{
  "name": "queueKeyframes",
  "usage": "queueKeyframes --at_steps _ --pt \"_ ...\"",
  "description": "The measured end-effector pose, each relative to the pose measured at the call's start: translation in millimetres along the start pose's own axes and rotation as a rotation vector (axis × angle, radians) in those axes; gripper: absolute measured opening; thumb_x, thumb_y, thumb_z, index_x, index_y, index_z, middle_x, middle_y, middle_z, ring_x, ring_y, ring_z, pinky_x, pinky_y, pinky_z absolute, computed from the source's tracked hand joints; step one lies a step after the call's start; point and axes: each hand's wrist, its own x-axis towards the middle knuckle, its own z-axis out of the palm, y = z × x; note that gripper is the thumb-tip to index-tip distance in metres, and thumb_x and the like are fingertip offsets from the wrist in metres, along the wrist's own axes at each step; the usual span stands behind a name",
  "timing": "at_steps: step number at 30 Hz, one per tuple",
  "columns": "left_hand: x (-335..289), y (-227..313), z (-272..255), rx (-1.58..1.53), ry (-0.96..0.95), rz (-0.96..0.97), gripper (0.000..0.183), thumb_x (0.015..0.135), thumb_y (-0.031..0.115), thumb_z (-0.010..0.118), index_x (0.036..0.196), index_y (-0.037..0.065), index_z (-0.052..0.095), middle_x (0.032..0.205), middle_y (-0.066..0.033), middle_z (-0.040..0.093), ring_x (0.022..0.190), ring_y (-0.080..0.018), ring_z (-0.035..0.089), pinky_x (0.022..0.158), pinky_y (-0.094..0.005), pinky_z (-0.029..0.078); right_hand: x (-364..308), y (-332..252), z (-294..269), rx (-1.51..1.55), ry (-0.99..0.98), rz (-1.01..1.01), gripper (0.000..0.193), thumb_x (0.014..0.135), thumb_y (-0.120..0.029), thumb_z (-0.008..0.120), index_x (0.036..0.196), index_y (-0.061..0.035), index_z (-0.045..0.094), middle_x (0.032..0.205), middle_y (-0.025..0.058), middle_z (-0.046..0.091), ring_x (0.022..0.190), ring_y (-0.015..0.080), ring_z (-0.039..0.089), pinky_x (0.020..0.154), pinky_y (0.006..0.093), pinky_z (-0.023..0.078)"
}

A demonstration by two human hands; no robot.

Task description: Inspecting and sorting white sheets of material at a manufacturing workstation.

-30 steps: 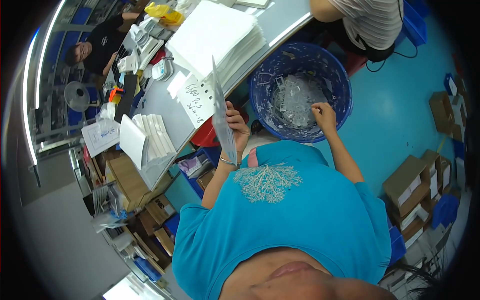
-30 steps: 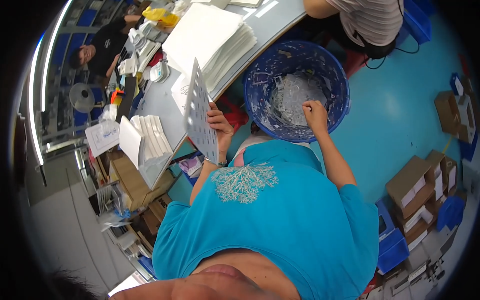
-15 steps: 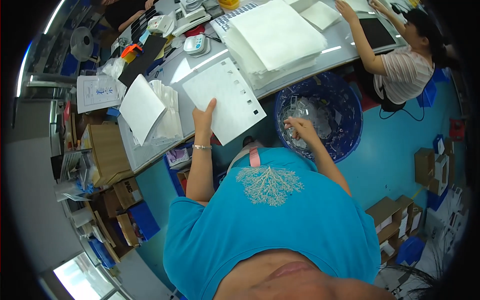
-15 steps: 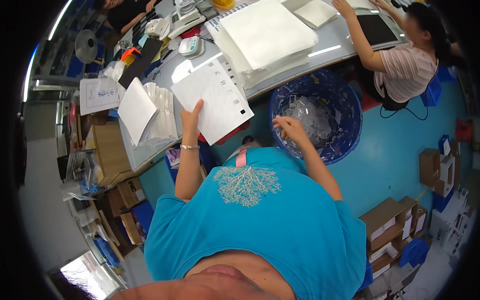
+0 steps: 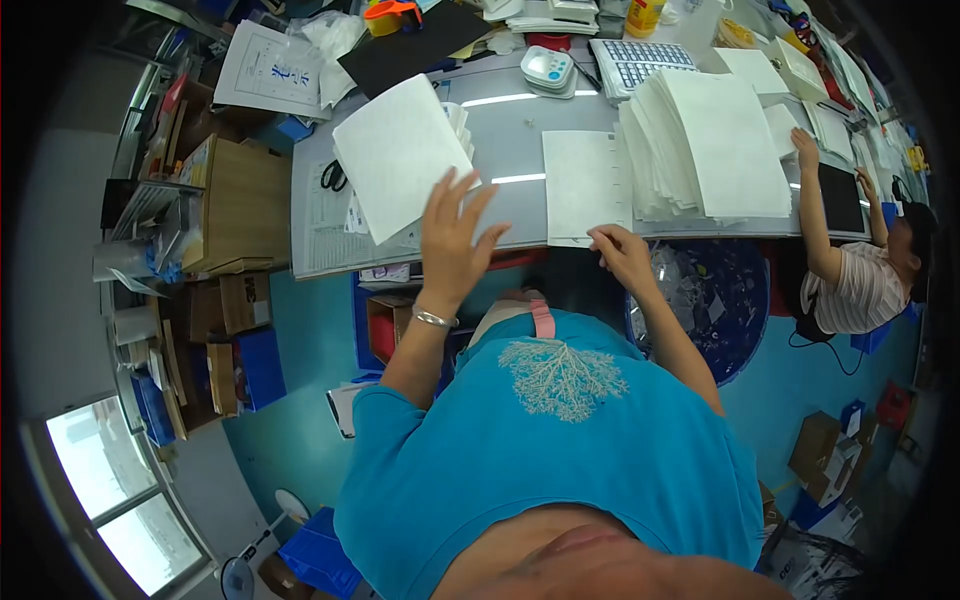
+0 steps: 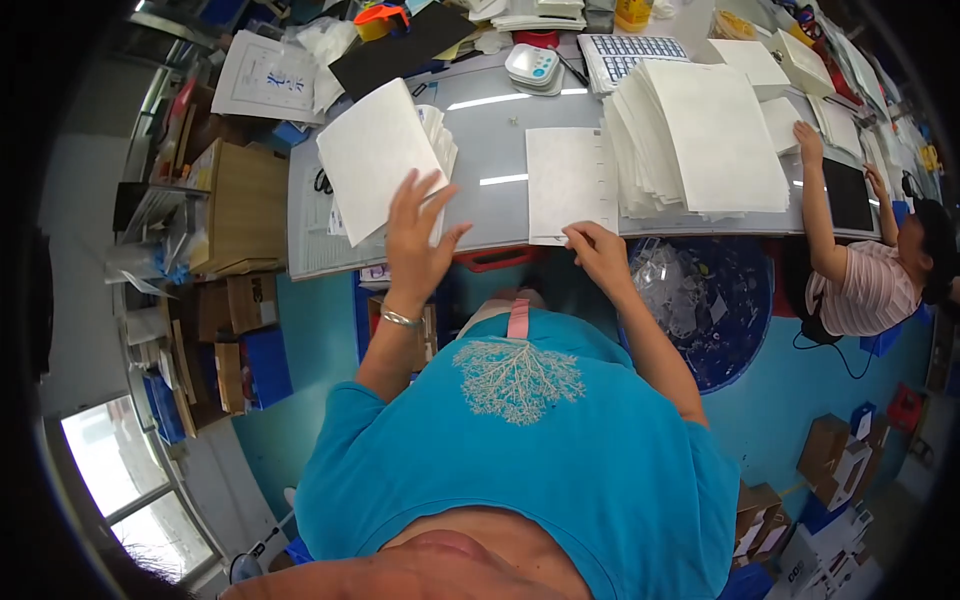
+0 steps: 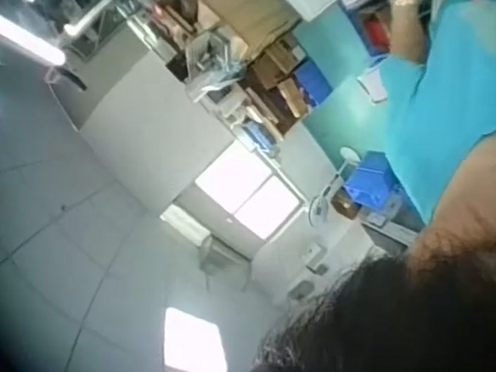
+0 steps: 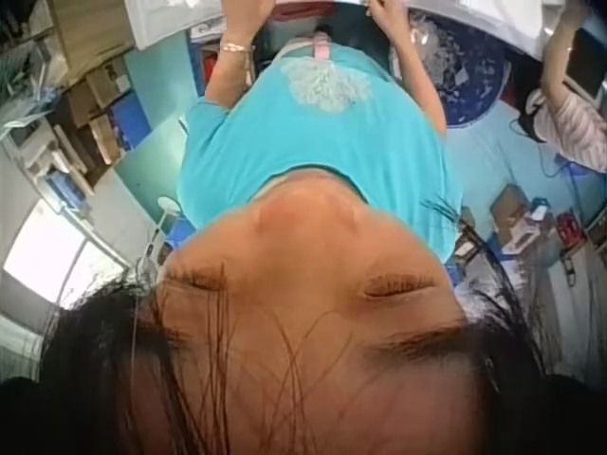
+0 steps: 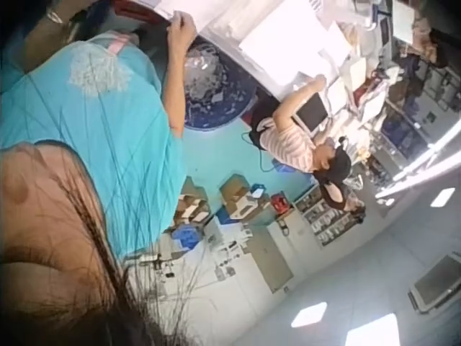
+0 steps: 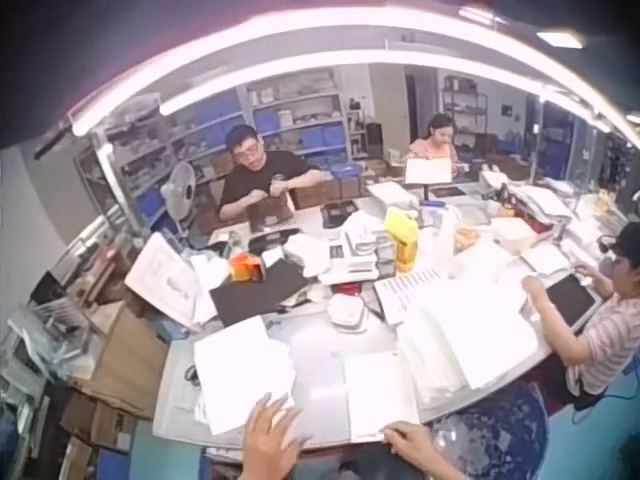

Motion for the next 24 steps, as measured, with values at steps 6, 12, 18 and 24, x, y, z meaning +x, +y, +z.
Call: queueKeyframes --at_steps 6,12,18,24 --pt "2 -71 -27 0.261 -0.196 -0.186 0.047 0.075 0.029 0.072 0.118 0.013 0.060 0.124 -0.0102 0.057 0.114 -0.0311 0.053 0.093 -0.0400 0.046 42 -39 54 0.136 -0.117 -0.021 0.022 0.093 -0.021 0.058 0.102 -0.0031 0.067 0.079 0.0010 0.065 0.056 0.0039 0.051 0.050 0.0181 0.041" --pt "8 -75 -37 0.267 -0.232 -0.158 0.045 0.076 0.032 0.071 0.116 0.015 0.061 0.121 -0.0062 0.059 0.108 -0.0228 0.058 0.081 -0.0326 0.052 37 -14 60 0.147 -0.086 0.083 0.021 0.091 -0.020 0.059 0.099 -0.0023 0.067 0.075 0.0023 0.065 0.055 0.0055 0.053 0.050 0.0196 0.043" --pt "9 -82 -43 0.235 -0.262 -0.134 0.040 0.079 0.033 0.068 0.115 0.016 0.061 0.118 -0.0045 0.061 0.102 -0.0197 0.061 0.075 -0.0318 0.054 31 -4 57 0.143 -0.090 0.158 0.021 0.091 -0.020 0.059 0.099 -0.0023 0.067 0.078 0.0019 0.065 0.057 0.0056 0.054 0.049 0.0192 0.042" --pt "10 -81 -36 0.358 -0.158 -0.064 0.024 0.087 0.017 0.061 0.111 0.014 0.064 0.102 -0.0053 0.068 0.083 -0.0213 0.067 0.064 -0.0306 0.053 29 -7 61 0.338 -0.221 0.334 0.029 0.094 -0.028 0.057 0.105 -0.0026 0.066 0.086 0.0037 0.066 0.063 0.0066 0.056 0.053 0.0189 0.045"
